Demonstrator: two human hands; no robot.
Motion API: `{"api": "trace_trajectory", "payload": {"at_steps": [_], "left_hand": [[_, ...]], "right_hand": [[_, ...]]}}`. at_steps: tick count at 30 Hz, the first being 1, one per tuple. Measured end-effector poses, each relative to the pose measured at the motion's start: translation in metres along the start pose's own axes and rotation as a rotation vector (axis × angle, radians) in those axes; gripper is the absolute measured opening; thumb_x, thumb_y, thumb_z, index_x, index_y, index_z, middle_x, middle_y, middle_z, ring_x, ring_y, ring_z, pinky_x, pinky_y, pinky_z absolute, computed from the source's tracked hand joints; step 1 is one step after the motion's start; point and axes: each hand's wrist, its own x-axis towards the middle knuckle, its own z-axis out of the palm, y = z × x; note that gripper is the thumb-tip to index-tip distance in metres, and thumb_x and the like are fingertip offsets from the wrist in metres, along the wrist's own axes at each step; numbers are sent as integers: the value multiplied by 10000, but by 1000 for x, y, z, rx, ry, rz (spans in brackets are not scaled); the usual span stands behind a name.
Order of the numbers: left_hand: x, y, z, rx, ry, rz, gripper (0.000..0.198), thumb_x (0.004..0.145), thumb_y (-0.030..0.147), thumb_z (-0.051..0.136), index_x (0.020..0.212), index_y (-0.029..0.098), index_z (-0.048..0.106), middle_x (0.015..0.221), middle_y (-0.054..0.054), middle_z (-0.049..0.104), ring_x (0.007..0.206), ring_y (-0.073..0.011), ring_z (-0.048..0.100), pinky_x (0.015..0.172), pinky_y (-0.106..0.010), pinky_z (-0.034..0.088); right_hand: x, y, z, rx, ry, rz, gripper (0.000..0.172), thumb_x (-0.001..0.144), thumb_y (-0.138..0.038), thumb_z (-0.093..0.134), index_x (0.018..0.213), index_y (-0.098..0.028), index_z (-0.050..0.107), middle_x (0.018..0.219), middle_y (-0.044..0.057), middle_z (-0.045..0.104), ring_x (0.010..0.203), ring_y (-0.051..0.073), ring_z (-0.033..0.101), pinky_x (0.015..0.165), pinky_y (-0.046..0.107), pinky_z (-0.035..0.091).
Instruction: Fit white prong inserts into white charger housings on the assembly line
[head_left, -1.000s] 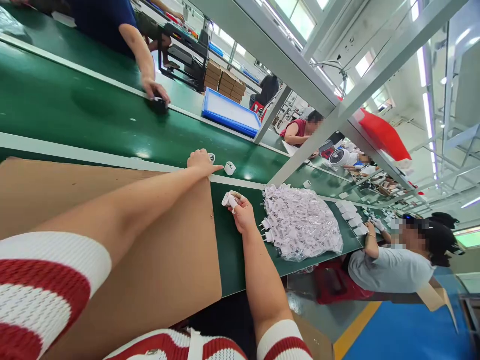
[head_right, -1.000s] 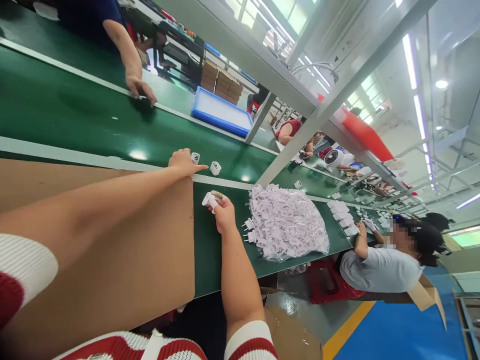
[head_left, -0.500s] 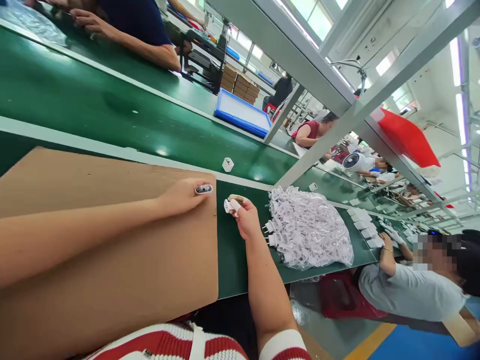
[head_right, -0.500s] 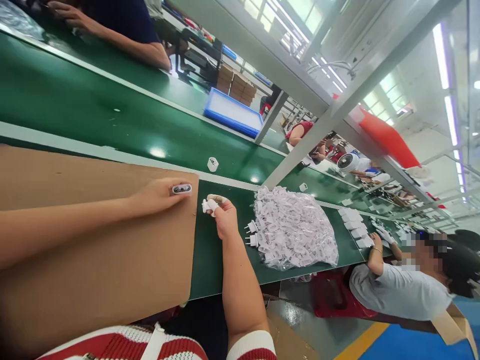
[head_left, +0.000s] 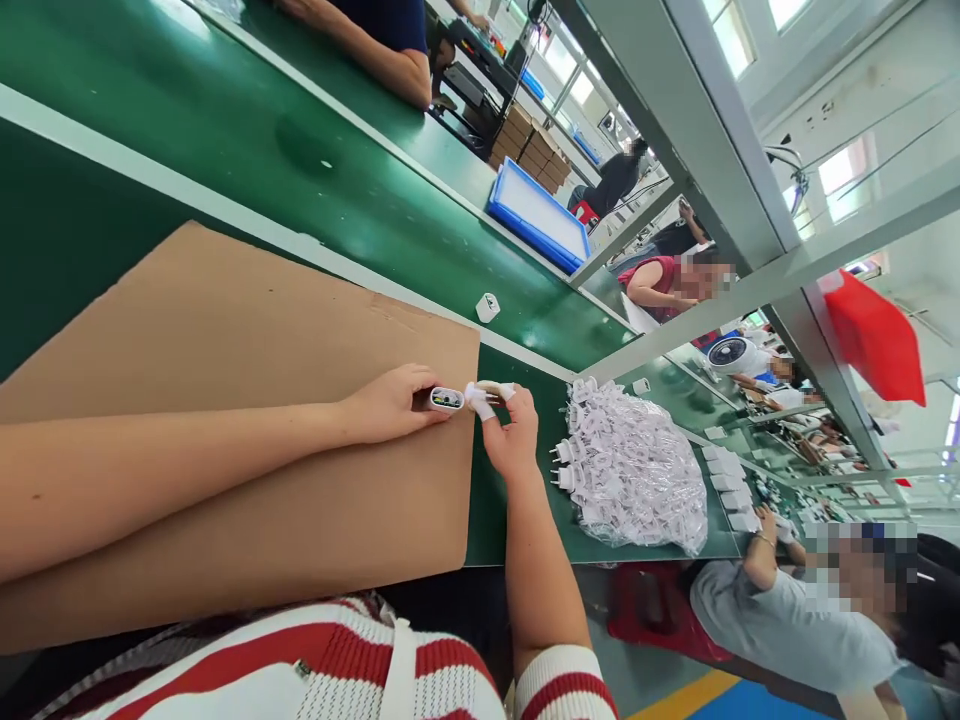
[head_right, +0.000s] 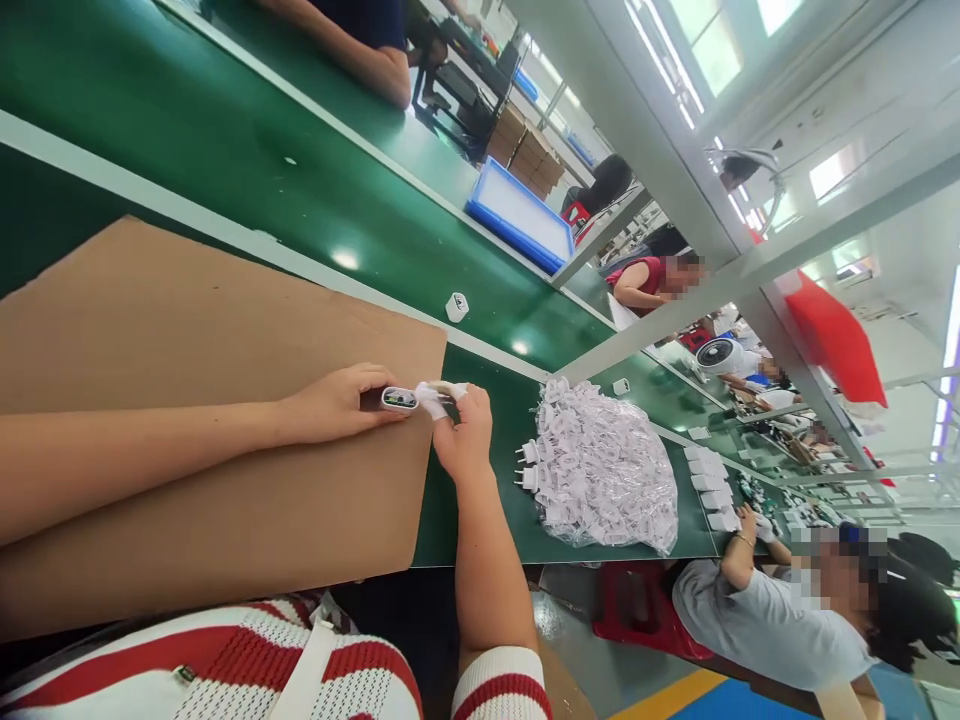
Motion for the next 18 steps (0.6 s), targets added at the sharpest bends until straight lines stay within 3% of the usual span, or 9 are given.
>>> {"api": "trace_trajectory", "payload": {"at_steps": [4, 7, 13, 18], "left_hand": [[0, -1, 0, -72, 26, 20, 408, 819, 596, 636, 911, 202, 687, 883, -69, 680, 872, -250, 618, 756, -349, 488], [0, -3, 1, -87, 21, 57, 351, 848, 554, 613, 800, 207, 648, 815, -62, 643, 831, -241, 596, 732, -345, 467], [1, -6, 2, -97, 25, 83, 326, 858, 498, 609, 731, 198, 593, 783, -66, 593, 795, -235, 571, 712, -348, 439], [0, -6, 2, -92, 27, 92, 314, 857, 475, 609, 714, 198, 575, 770, -65, 580, 778, -230, 559, 697, -345, 430]], "right_hand": [[8, -25, 1, -413, -244, -160, 345, 872, -73, 561, 1164, -195, 699, 1098, 96, 669, 1053, 245, 579, 917, 361, 505], [17, -35, 5, -558, -370, -190, 295, 847, -44, 545, 1066, -190, 678, 1073, 94, 642, 1024, 246, 558, 885, 353, 495], [28, -42, 6, -640, -432, -251, 256, 796, 8, 524, 867, -220, 615, 948, 54, 601, 930, 217, 525, 793, 312, 460], [26, -48, 8, -689, -450, -268, 270, 772, 31, 504, 841, -209, 606, 919, 56, 584, 905, 214, 520, 761, 311, 447]]}}
